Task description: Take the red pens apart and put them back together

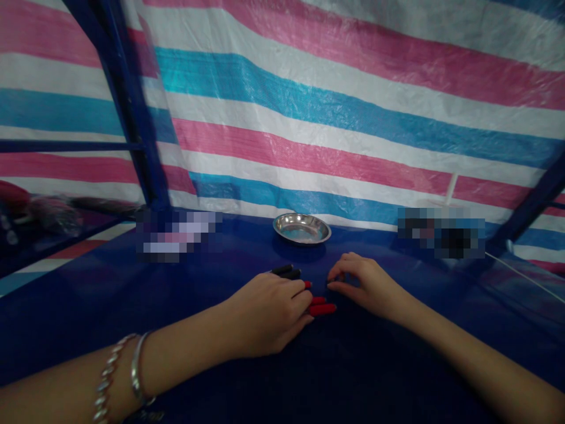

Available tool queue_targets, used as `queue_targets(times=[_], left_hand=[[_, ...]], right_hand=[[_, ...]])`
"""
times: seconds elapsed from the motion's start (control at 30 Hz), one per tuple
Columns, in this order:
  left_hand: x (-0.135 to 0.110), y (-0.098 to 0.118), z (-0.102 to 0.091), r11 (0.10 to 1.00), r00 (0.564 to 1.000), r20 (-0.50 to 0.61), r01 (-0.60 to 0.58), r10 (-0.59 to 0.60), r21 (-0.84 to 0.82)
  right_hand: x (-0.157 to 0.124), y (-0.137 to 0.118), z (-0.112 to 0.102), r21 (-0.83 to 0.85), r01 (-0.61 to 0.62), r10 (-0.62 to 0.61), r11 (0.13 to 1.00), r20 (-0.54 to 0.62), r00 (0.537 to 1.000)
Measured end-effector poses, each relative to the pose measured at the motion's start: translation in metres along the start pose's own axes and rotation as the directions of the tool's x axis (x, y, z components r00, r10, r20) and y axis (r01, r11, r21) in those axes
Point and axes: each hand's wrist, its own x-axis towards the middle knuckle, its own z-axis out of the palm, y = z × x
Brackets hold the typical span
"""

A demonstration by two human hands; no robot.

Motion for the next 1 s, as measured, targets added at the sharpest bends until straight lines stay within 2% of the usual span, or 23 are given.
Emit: queue_targets(times=[0.07, 0.13, 0.23, 0.33, 0.43, 0.63, 1.0], left_hand=[[0.0, -0.001, 0.001, 0.999, 0.997, -0.06, 0.05, -0.049, 0.013], [0.001, -0.003, 0.001, 0.993, 0.988, -0.098, 0.117, -0.115, 0.014], [0.001, -0.005, 0.002, 0.982, 0.974, -0.119, 0.19, -0.19, -0.012], [0.001, -0.005, 0.002, 0.973, 0.96, -0.16, 0.228, -0.23, -0.027], [0.002, -0.005, 0.002, 0.969, 0.949, -0.196, 0.247, -0.247, -0.026], [0.003, -0.004, 0.001, 0.962, 0.946, -0.173, 0.271, -0.273, -0.031], [0.002, -0.004, 0.002, 0.969, 0.951, -0.189, 0.246, -0.244, -0.011]], right_hand=[[0.001, -0.002, -0.001, 0.153, -0.043, 0.049, 0.987, -0.041, 0.998], [0.001, -0.004, -0.002, 0.341, -0.086, 0.112, 0.936, -0.057, 0.992], [0.0, -0.008, -0.003, 0.59, -0.096, 0.152, 0.801, -0.047, 0.987], [0.0, -0.01, -0.005, 0.718, -0.098, 0.154, 0.689, -0.013, 0.988], [-0.001, -0.011, -0.006, 0.762, -0.12, 0.156, 0.637, 0.026, 0.987], [-0.001, -0.01, -0.006, 0.797, -0.132, 0.171, 0.59, 0.037, 0.985], [-0.001, -0.012, -0.005, 0.772, -0.126, 0.178, 0.623, 0.017, 0.984]])
